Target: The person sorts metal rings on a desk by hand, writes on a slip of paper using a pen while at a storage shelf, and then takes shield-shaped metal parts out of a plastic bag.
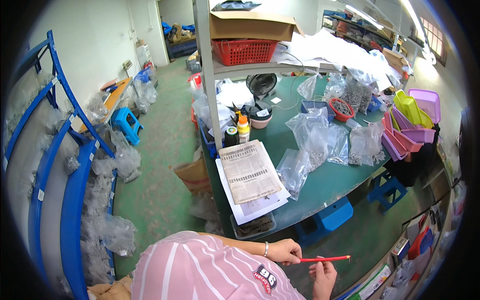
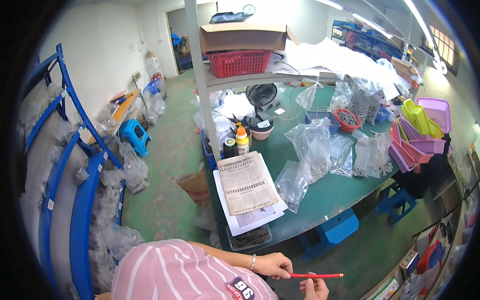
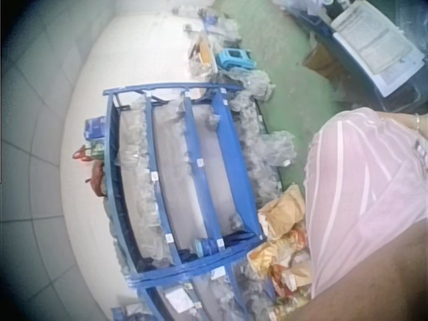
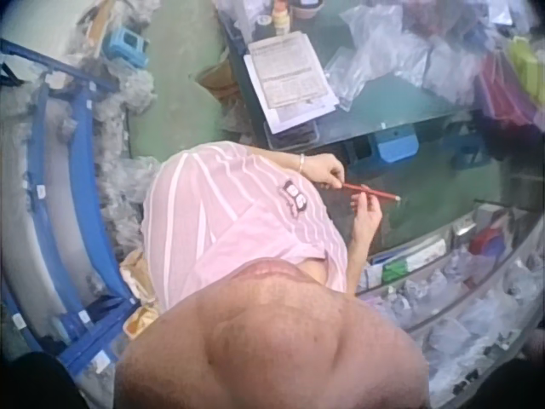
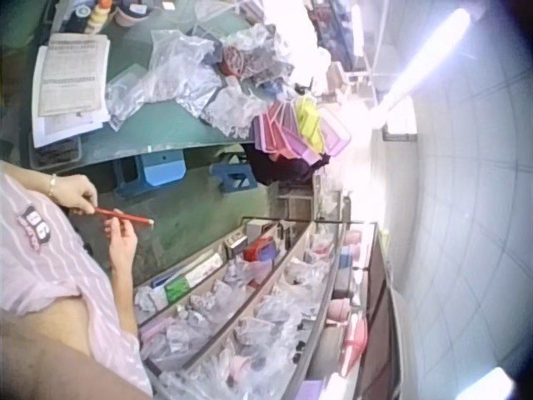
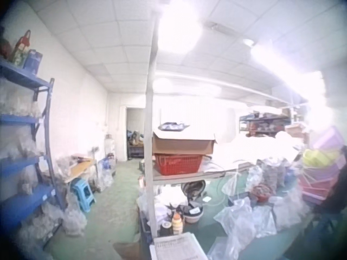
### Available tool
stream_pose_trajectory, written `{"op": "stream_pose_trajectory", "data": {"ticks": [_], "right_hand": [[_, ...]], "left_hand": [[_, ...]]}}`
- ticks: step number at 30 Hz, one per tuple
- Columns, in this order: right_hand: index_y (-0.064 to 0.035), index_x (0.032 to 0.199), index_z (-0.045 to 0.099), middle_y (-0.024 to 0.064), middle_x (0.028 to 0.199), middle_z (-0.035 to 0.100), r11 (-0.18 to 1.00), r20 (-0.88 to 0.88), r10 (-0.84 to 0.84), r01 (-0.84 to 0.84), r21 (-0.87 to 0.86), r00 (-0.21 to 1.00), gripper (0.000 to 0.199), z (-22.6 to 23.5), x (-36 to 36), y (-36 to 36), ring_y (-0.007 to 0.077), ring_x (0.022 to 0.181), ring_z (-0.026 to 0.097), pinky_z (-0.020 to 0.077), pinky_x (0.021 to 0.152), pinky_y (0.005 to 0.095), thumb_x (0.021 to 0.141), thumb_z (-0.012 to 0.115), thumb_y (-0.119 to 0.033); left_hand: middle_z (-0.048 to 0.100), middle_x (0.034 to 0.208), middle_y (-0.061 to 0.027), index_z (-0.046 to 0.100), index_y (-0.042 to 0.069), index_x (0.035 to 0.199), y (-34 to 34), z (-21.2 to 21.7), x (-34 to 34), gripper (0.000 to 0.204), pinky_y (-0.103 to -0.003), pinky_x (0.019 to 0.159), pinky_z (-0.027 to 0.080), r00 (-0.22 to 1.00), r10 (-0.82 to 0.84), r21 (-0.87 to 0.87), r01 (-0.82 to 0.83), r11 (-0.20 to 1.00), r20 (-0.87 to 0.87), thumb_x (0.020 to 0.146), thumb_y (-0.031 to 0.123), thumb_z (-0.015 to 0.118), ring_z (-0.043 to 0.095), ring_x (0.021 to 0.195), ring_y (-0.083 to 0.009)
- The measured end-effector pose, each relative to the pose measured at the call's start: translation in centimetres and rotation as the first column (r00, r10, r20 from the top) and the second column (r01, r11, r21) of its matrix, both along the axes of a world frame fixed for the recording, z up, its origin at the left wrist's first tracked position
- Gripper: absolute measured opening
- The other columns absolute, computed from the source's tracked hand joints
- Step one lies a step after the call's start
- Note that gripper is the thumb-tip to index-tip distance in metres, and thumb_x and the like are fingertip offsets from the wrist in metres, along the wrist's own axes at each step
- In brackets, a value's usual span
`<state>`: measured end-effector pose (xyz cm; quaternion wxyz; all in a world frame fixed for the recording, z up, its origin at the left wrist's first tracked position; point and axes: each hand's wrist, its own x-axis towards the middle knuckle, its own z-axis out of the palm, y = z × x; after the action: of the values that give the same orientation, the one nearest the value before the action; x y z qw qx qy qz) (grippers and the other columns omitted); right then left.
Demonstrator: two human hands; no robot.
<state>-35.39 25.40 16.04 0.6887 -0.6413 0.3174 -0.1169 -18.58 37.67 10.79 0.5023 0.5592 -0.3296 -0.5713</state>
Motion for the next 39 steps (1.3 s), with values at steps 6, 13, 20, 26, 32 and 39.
{"op": "stream_pose_trajectory", "data": {"ticks": [6, 13, 20, 26, 32, 39], "right_hand": [[-0.0012, 0.088, 0.059, 0.0082, 0.079, 0.064, 0.985, 0.095, 0.158, -0.150, -0.086, 0.983, 0.009, -0.3, 5.7, -2.1, 0.0118, 0.062, 0.056, 0.0456, 0.056, 0.0246, 0.087, 0.054, -0.008], [-0.0014, 0.094, 0.047, 0.0126, 0.084, 0.064, 0.959, 0.041, 0.283, -0.283, -0.025, 0.958, 0.012, -0.8, 11.5, -6.4, 0.0156, 0.064, 0.064, 0.0487, 0.055, 0.0215, 0.092, 0.047, -0.013], [-0.0002, 0.095, 0.048, 0.0104, 0.083, 0.062, 0.826, 0.151, 0.547, -0.560, 0.065, 0.823, 0.008, -2.2, 16.1, -6.2, 0.0148, 0.069, 0.063, 0.0519, 0.059, 0.0243, 0.090, 0.049, -0.007], [0.0009, 0.101, 0.051, 0.0063, 0.086, 0.061, 0.755, 0.123, 0.640, -0.650, 0.085, 0.759, 0.016, -2.0, 18.4, -11.2, 0.0101, 0.073, 0.059, 0.0478, 0.064, 0.0224, 0.088, 0.055, -0.008], [-0.0008, 0.099, 0.056, 0.0064, 0.085, 0.063, 0.787, 0.008, 0.610, -0.608, 0.106, 0.792, 0.015, -3.7, 17.4, -22.3, 0.0099, 0.073, 0.059, 0.0470, 0.065, 0.0226, 0.087, 0.056, -0.009], [0.0001, 0.094, 0.057, 0.0059, 0.081, 0.063, 0.846, -0.144, 0.532, -0.518, 0.126, 0.834, 0.011, -5.8, 17.5, -30.9, 0.0090, 0.068, 0.057, 0.0457, 0.062, 0.0204, 0.087, 0.055, -0.008]], "left_hand": [[0.063, 0.076, -0.0052, 0.060, -0.001, 0.091, -1.3, 1.0, 3.2, 0.016, -0.023, 0.053, 0.047, 0.995, 0.045, -0.022, -0.043, 0.999, 0.090, 0.080, 0.010, 0.064, 0.058, 0.061, -0.0101], [0.064, 0.093, -0.0078, 0.059, -0.001, 0.102, 1.8, 0.7, 7.5, 0.028, -0.025, 0.067, 0.050, 0.911, 0.373, 0.084, -0.391, 0.916, 0.178, 0.081, 0.017, 0.066, 0.060, 0.080, -0.0114], [0.065, 0.079, -0.0069, 0.063, -0.001, 0.093, -0.2, 2.1, 6.6, 0.023, -0.024, 0.065, 0.050, 0.910, 0.336, 0.076, -0.363, 0.929, 0.242, 0.081, 0.017, 0.066, 0.061, 0.071, -0.0106], [0.063, 0.073, -0.0041, 0.064, 0.000, 0.089, -4.4, 1.3, 6.2, 0.014, -0.021, 0.055, 0.048, 0.801, 0.584, 0.128, -0.598, 0.791, 0.134, 0.081, 0.012, 0.065, 0.059, 0.063, -0.0080], [0.060, 0.073, -0.0024, 0.061, 0.001, 0.087, -11.2, -3.5, 7.6, 0.014, -0.020, 0.052, 0.046, 0.406, 0.909, 0.279, -0.866, 0.415, -0.093, 0.086, 0.015, 0.060, 0.054, 0.059, -0.0074], [0.057, 0.072, -0.0008, 0.058, 0.004, 0.088, -17.0, -11.8, 9.2, 0.013, -0.021, 0.050, 0.046, -0.018, 0.993, 0.462, -0.886, 0.037, -0.115, 0.089, 0.017, 0.057, 0.053, 0.058, -0.0077]]}}
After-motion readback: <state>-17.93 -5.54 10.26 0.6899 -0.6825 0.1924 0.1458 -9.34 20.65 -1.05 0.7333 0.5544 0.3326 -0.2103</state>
